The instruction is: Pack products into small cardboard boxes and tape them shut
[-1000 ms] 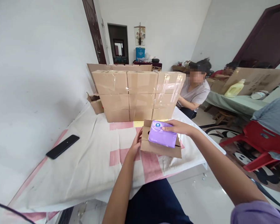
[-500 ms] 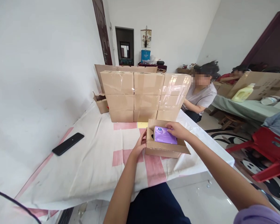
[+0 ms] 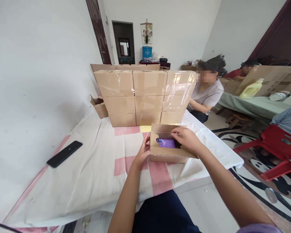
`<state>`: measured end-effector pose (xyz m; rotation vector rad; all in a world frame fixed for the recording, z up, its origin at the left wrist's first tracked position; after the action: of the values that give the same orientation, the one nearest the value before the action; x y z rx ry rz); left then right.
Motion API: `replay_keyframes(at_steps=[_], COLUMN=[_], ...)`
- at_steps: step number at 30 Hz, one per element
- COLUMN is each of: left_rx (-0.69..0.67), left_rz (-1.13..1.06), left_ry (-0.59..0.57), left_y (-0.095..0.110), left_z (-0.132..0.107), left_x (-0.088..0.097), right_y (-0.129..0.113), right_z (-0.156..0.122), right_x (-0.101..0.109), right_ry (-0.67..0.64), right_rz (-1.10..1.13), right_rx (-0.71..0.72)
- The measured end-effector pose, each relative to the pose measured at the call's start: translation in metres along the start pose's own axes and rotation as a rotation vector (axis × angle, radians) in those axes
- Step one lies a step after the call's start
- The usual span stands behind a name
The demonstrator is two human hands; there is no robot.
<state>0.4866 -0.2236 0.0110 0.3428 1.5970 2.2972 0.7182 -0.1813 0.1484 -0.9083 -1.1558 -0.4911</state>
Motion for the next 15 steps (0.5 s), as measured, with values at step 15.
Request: replay_keyframes(at_steps=[15], left_rx=[-0.248], left_rz=[0.318], left_ry=[0.216], left_y=[0.021], left_z=[-0.006], left_x=[-0.011], right_y=[0.067], right_z=[-0.046], right_x=[-0.086], right_ry=[0.483], right_rz=[0.857], right_rx=[0.108])
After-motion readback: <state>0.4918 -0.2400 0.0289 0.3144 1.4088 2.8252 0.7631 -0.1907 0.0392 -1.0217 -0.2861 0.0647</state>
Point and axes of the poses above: each hand's wrist, its own z-axis towards the middle knuckle, its own x-axis out of the back of the hand, y = z × x, the point moved 5 cm from there along z, towards the middle knuckle, and after that the axes turned 13 degrees about -y, right-handed, at the moved point
